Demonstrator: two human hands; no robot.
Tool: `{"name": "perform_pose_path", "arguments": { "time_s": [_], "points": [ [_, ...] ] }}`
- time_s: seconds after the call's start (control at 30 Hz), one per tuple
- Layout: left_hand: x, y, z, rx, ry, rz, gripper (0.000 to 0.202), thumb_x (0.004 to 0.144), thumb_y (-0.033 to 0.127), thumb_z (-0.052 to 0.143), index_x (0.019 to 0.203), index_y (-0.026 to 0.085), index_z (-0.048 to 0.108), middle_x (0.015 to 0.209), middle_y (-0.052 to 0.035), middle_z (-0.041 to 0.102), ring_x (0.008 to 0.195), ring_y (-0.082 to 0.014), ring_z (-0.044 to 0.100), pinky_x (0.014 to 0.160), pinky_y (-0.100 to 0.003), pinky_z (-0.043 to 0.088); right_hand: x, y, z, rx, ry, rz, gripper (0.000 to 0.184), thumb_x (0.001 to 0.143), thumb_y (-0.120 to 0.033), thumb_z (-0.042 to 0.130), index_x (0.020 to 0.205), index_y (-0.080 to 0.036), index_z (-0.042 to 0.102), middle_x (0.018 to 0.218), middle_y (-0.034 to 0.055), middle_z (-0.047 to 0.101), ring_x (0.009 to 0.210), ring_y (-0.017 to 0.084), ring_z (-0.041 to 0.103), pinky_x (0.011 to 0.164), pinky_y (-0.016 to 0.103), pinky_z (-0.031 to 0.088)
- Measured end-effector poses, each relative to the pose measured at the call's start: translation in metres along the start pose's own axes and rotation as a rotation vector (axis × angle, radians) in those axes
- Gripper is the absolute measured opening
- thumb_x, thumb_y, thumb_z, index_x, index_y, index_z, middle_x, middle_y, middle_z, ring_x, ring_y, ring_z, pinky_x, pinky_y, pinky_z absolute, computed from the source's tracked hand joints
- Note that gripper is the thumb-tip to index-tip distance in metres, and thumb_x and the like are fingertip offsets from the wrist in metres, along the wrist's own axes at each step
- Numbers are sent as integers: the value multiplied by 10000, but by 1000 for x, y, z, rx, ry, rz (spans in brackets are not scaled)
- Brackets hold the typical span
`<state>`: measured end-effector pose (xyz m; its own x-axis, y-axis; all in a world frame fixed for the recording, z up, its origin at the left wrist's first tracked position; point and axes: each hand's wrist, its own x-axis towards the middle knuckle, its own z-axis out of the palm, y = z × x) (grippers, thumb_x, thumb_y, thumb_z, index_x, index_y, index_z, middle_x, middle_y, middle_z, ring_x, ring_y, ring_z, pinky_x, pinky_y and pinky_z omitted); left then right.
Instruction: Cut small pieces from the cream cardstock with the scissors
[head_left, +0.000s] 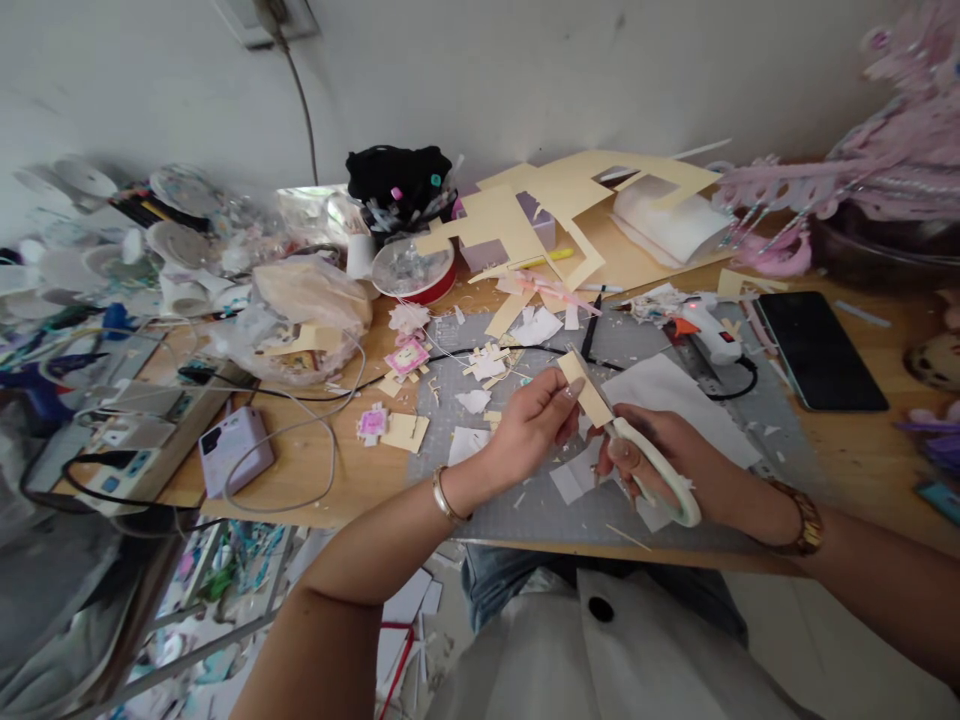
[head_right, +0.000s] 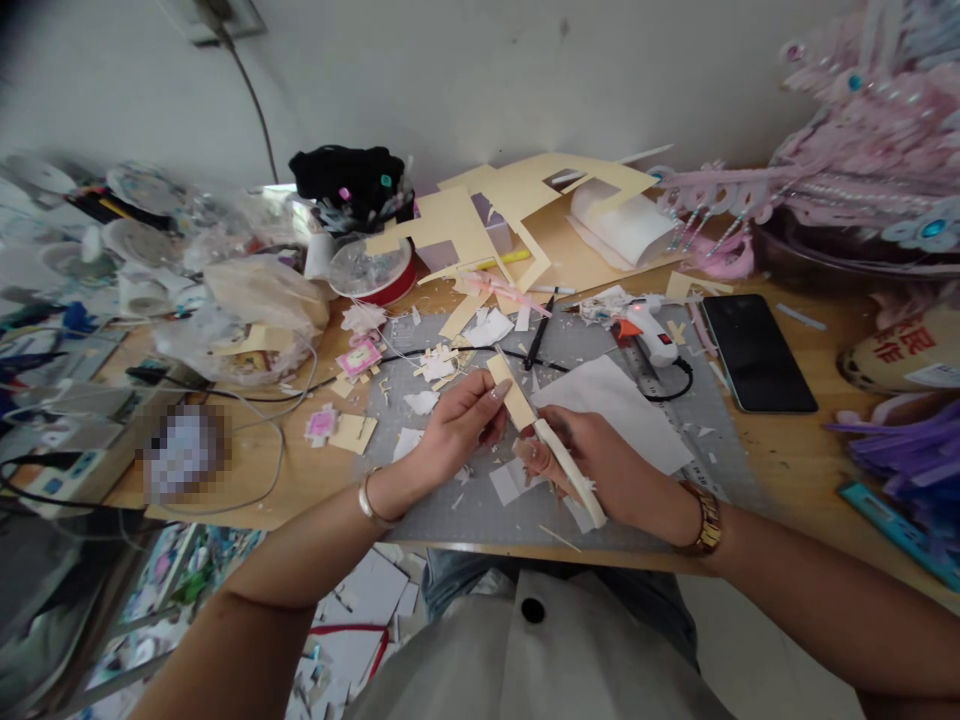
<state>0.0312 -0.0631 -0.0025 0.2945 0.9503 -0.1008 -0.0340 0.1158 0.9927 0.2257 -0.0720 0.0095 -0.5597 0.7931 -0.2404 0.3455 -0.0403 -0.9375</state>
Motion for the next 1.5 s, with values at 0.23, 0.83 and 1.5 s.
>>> {"name": "perform_pose_path", "arguments": {
  "time_s": [0.23,0.83,1.5],
  "points": [
    [-1,0,2,-10,-8,-1,405,948,558,532,777,195,481,570,57,499,499,-71,401,514,-221,331,-1,7,0,74,-11,15,370,896,-579,601,868,-211,574,714,11,680,507,125,569,484,254,456],
    [2,-1,1,-199,-13,-22,434,896,626,534,861,193,529,640,30,563,507,-99,498,501,-243,410,1,5,-3,230,54,156,412,793,-595,707,826,-206,575,619,-13,633,437,108,518,409,236,435],
    [10,1,-26,998,-75,226,395,659,273,886,1017,216,732,1135,-102,576,1111,-311,499,979,-476,432,5,-15,-24,344,412,183,448,699,-538,792,890,-203,562,642,11,668,427,86,499,395,226,447]
  ]
}}
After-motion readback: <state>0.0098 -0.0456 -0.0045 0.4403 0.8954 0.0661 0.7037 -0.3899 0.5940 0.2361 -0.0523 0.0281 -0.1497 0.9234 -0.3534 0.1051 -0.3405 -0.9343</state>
